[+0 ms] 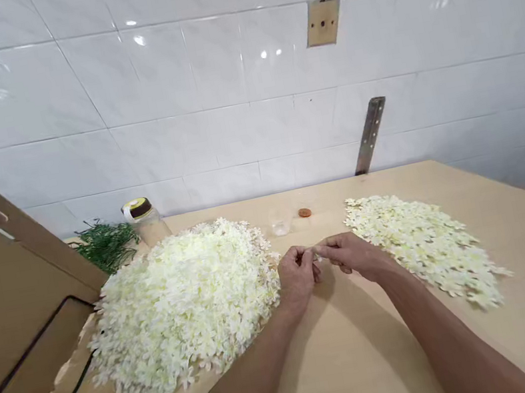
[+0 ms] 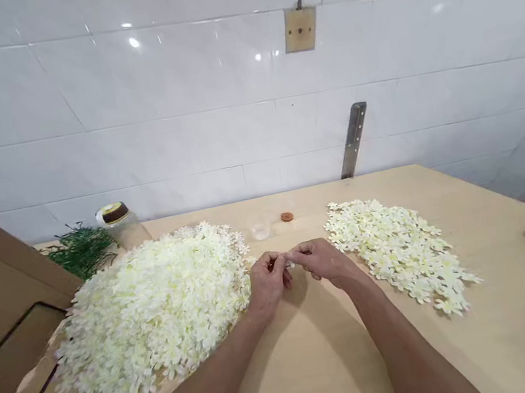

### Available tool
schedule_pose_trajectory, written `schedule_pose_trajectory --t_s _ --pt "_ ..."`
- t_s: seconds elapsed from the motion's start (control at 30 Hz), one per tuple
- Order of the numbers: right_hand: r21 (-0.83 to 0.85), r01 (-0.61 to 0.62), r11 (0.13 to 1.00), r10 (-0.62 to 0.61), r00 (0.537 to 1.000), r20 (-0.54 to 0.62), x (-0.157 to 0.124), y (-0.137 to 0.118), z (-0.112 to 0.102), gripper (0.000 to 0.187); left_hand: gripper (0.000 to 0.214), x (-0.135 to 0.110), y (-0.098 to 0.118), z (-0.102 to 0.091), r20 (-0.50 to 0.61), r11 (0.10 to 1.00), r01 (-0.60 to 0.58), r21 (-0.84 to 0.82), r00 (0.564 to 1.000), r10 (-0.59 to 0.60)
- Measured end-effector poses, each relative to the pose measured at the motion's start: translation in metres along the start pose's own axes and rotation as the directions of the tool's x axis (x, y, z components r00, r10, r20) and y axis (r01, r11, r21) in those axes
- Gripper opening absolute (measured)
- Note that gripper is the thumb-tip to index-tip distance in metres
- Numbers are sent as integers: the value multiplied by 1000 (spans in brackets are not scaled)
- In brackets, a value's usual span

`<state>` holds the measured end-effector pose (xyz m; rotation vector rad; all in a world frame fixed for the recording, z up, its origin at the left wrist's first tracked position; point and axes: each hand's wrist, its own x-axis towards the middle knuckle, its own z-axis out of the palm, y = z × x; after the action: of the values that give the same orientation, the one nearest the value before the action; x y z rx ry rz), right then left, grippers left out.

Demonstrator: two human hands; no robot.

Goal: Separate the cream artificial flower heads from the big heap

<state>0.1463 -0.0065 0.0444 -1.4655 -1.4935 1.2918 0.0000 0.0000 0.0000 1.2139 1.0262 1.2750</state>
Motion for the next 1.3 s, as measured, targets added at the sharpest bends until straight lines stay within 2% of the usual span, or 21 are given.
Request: schedule_pose_trajectory --t_s 0.13,0.3,0.43,0.63,0.8,0.93,1.03,1.1,1.2,1.3 --pt "30 -13 999 13 1000 -19 5 5 -2 32 21 2 -2 -3 -51 1000 -17 14 999 18" --pt "94 -3 996 2 1000 4 6 4 1 35 21 2 0 -5 -50 1000 -14 26 999 15" --pt "100 -10 995 13 1000 -25 7 5 2 37 24 1 1 -5 -43 1000 -23 20 999 24" --pt "117 22 993 -13 997 -81 11 12 -1 38 31 2 -1 -5 -85 998 25 -63 996 -31" --pt "127 21 992 -10 996 -86 13 14 0 40 35 4 -4 -5 -89 998 29 -63 995 -35" --pt "157 18 988 -6 997 -76 10 8 2 45 43 2 0 -4 -1 993 70 -93 998 -70" --pt "162 8 987 0 999 -48 7 4 2 49 48 0 4 -3 138 961 171 -218 980 -144" --pt "159 4 987 2 999 -38 6 4 1 50 47 -1 6 -3 197 933 205 -295 969 -151" --pt "154 -14 988 21 999 -44 8 6 1 49 41 -1 7 -5 202 922 195 -335 970 -132" --pt "157 -34 987 40 999 -36 10 9 1 48 38 1 9 -6 163 911 206 -357 974 -156"
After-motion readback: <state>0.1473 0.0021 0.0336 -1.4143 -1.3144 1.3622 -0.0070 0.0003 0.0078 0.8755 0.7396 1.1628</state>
